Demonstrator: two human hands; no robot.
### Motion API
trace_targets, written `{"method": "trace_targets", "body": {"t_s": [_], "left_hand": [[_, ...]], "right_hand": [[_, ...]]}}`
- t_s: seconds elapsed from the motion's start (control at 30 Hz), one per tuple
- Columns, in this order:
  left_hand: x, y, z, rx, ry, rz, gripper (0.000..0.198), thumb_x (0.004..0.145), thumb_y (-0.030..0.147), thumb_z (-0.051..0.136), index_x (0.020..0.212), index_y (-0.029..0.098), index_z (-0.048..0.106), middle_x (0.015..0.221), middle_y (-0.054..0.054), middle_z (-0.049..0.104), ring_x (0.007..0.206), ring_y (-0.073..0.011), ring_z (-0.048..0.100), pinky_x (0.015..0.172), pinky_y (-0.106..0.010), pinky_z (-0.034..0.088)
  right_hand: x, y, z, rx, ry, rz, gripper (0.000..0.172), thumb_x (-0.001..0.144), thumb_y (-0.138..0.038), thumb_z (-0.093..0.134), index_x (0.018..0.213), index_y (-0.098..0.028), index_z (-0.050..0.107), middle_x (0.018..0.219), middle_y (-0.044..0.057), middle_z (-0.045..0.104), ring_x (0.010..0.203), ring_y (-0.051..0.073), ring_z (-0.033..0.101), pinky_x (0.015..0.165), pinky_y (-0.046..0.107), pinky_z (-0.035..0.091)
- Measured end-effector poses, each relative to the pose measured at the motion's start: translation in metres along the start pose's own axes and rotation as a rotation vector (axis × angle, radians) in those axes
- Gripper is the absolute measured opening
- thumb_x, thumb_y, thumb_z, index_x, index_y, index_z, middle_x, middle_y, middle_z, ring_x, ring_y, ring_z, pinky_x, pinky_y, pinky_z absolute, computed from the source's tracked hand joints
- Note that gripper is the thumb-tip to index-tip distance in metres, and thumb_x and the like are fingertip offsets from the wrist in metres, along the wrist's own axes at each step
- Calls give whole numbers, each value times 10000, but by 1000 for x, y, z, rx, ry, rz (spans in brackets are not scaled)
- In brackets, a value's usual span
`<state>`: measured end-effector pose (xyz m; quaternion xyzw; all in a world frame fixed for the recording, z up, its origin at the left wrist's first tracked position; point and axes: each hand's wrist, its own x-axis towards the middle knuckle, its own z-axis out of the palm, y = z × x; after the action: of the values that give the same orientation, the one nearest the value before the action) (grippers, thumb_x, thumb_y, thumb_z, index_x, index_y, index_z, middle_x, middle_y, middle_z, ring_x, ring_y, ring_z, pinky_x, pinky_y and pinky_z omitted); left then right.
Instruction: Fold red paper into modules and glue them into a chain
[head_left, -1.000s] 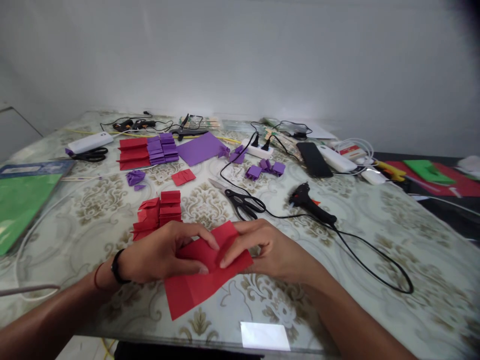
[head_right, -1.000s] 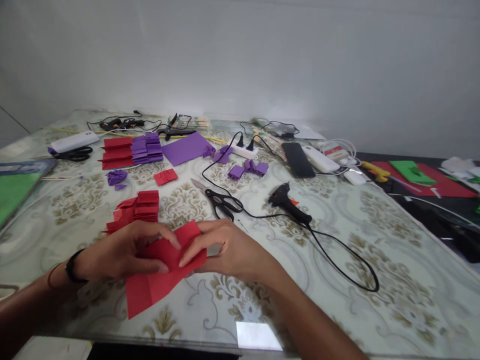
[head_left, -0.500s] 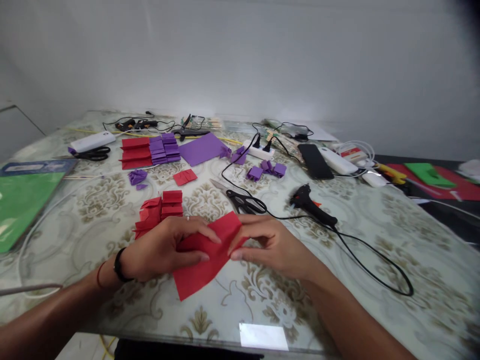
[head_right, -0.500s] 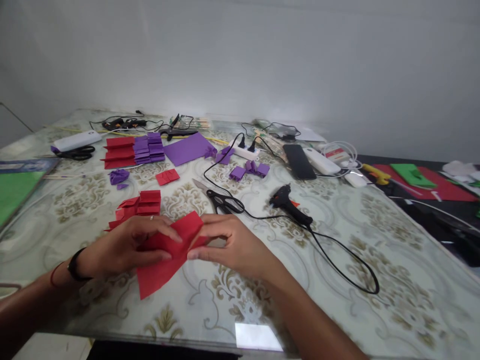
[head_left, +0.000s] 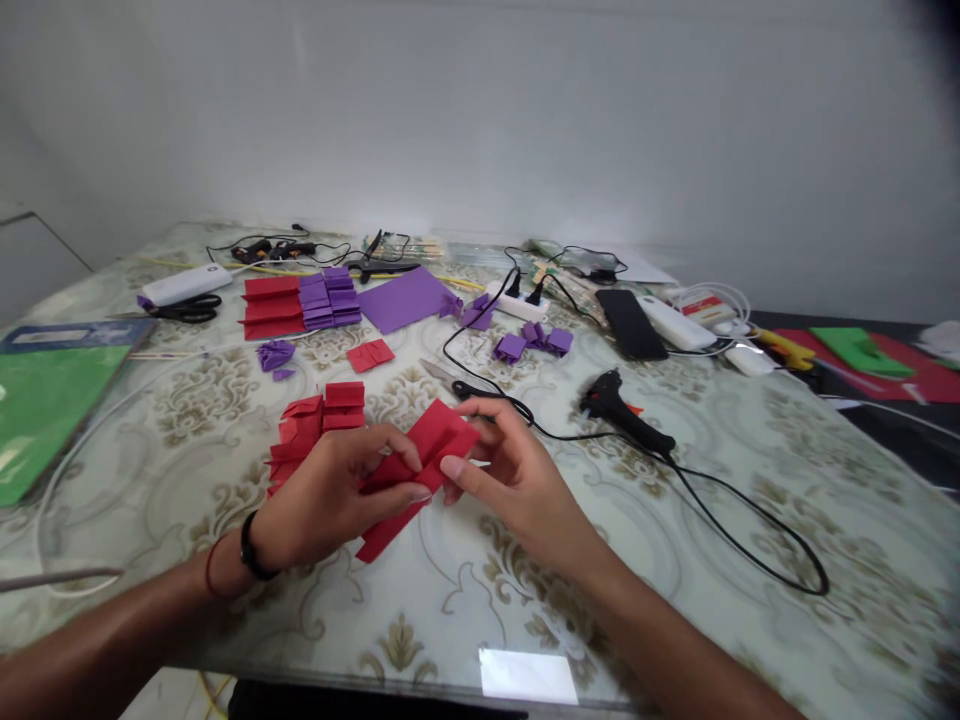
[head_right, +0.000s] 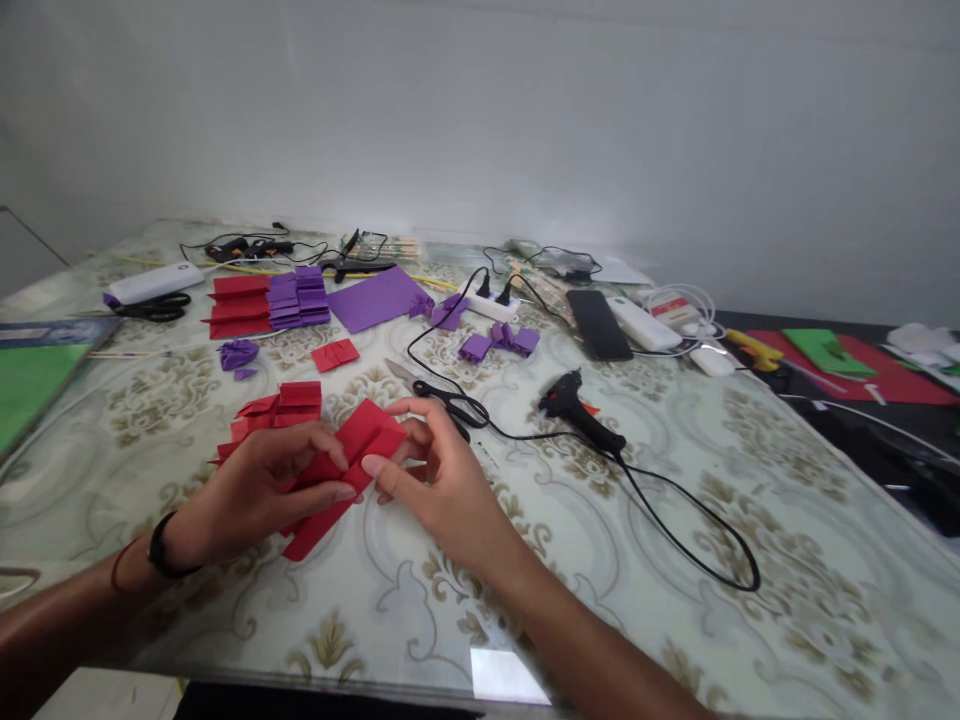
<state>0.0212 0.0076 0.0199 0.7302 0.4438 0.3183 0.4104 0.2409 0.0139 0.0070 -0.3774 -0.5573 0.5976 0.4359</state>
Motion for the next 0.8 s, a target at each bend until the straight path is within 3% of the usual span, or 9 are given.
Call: {"method": "trace_targets", "body": {"t_s": [0.07, 0.23, 0.27, 0.33, 0.43, 0.6, 0.8], "left_hand": [[-2, -1, 3, -78, 34, -38, 236, 873, 296, 789, 957, 204, 588, 708, 74, 529, 552, -79, 422, 496, -202, 317], [-3, 4, 6, -326, -26, -136, 509, 853, 277, 790, 1245, 246, 467, 855, 38, 671, 731, -147, 649, 661, -243, 520], [-2, 5, 5, -307, -65, -158, 463, 860, 293, 785, 1230, 228, 514, 859, 25, 684, 755, -157, 655, 678, -250, 521], [0, 8, 2, -210, -139, -190, 238, 890, 338, 755, 1020, 173, 644, 822, 5, 677, 733, -149, 614, 648, -237, 476], [3, 8, -1, -128, -213, -200, 299, 939, 389, 684, 783, 134, 688, 720, 7, 611, 654, -118, 494, 581, -224, 386], [2, 2, 1, -210, -261, -191, 285, 930, 388, 702, 806, 133, 729, 719, 12, 596, 650, -106, 451, 587, -212, 382], [-1, 1, 6, -232, -339, -225, 347, 942, 424, 686, 745, 140, 654, 653, 22, 572, 594, -100, 451, 549, -217, 357]], "right_hand": [[0, -1, 2, -46, -50, 54, 325, 897, -424, 766, 1104, -205, 643, 909, 14, 700, 702, 148, 679, 685, 296, 594], [-1, -3, 3, -213, -107, 103, 234, 920, -399, 702, 919, -165, 712, 808, 37, 702, 754, 184, 680, 708, 310, 564], [-2, -4, 3, -224, -123, 102, 228, 922, -396, 697, 900, -169, 706, 794, 35, 697, 764, 190, 679, 709, 311, 559], [-3, -4, 4, -224, -145, 97, 222, 923, -392, 694, 866, -177, 689, 769, 27, 683, 776, 196, 677, 709, 310, 552], [-3, -4, 4, -223, -136, 86, 262, 915, -407, 709, 787, -187, 647, 738, 16, 652, 770, 192, 663, 696, 300, 540], [-3, -6, 5, -216, -110, 87, 352, 917, -494, 714, 777, -180, 641, 776, 20, 654, 737, 162, 607, 676, 282, 509], [-4, -5, 7, -224, -114, 46, 346, 932, -434, 694, 723, -181, 585, 698, -14, 567, 670, 130, 507, 624, 260, 430]]}}
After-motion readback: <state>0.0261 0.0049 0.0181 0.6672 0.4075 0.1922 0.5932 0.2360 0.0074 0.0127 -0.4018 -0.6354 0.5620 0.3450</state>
